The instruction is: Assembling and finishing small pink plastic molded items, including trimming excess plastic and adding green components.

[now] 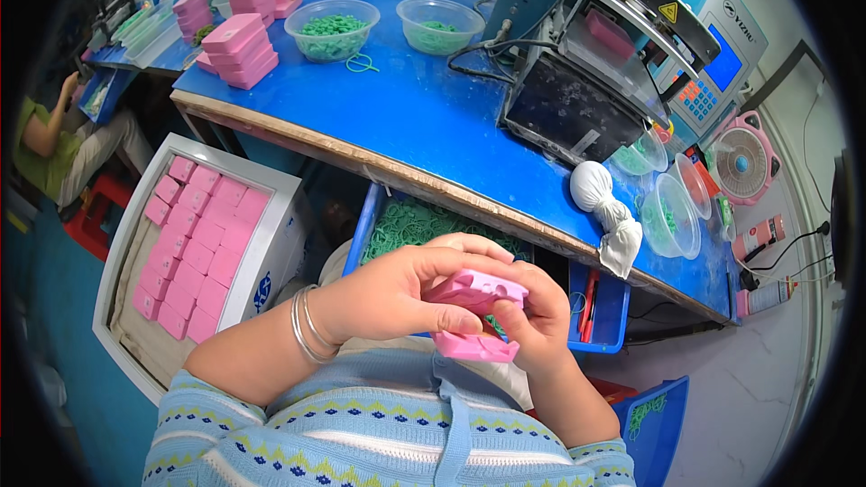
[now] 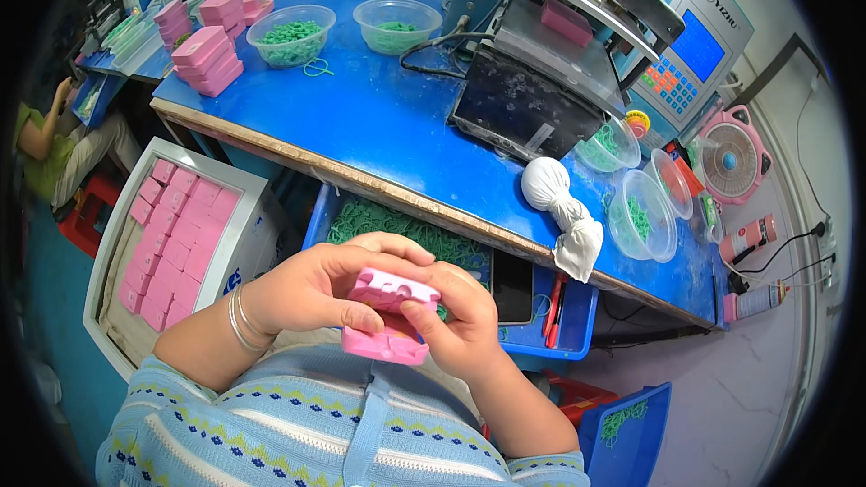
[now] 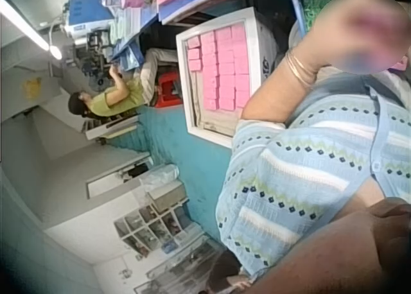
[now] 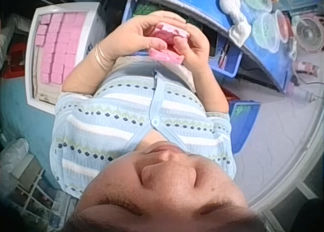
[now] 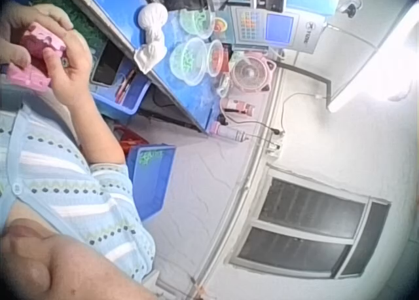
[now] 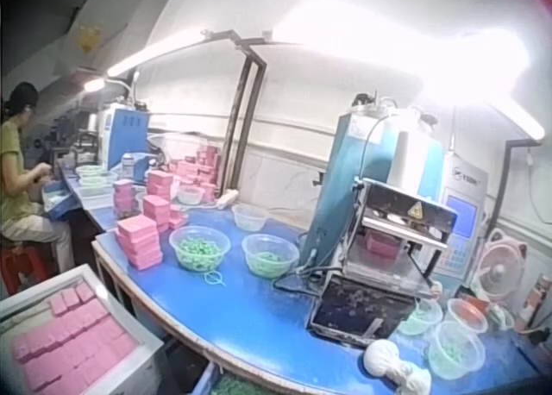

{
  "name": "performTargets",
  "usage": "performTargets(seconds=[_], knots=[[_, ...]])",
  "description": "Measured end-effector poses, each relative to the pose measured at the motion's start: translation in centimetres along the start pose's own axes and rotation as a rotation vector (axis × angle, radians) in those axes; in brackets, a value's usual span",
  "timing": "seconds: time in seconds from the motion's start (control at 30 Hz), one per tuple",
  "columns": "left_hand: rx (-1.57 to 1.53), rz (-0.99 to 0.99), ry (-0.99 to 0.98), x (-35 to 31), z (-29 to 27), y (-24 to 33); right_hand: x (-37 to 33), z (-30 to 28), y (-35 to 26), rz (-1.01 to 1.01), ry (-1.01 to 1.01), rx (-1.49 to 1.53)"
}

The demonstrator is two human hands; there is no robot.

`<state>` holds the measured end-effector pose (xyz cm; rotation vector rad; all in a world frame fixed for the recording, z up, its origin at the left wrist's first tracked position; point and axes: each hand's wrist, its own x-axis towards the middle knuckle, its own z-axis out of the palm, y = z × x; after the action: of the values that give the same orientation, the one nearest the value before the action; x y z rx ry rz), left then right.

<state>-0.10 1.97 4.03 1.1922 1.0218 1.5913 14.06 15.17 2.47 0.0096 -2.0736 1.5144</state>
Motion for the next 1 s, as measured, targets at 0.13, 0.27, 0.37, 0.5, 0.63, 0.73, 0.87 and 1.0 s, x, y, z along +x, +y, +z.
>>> performTargets(seconds=[0.13, 0.27, 0.37, 0.5, 0.63, 0.73, 0.87, 1.0], knots=[[-0.201, -0.174, 0.011, 0.0, 0.2, 0.6, -0.5, 0.4, 0.3, 0.205, 0.134, 0.431], [-0.248, -0.205, 0.138, -0.2, 0.4, -0.1, -0.4, 0.0, 0.3, 0.209, 0.061, 0.466], [-0.245, -0.181, 0.146, -0.2, 0.2, 0.0, -0.1, 0.1, -0.1, 0.266, 0.070, 0.480], [-0.245, -0.183, 0.082, -0.1, 0.7, 0.6, -0.4, -0.5, 0.0, 0.210, 0.040, 0.266], [-0.231, -0.150, 0.141, -0.4, 0.8, 0.2, 0.1, -0.3, -0.8, 0.219, 0.006, 0.270], [-0.215, -0.149, 0.134, -0.3, 0.7, 0.1, -0.2, -0.7, -0.8, 0.246, -0.009, 0.220], [-0.256, -0.221, 0.016, -0.1, 0.7, 0.5, -0.7, -0.6, -1.0, 0.245, 0.010, 0.214], [-0.693, -0.308, 0.066, 0.2, 0.3, 0.8, 0.3, -0.3, -1.3, 0.318, 0.076, 0.461]])
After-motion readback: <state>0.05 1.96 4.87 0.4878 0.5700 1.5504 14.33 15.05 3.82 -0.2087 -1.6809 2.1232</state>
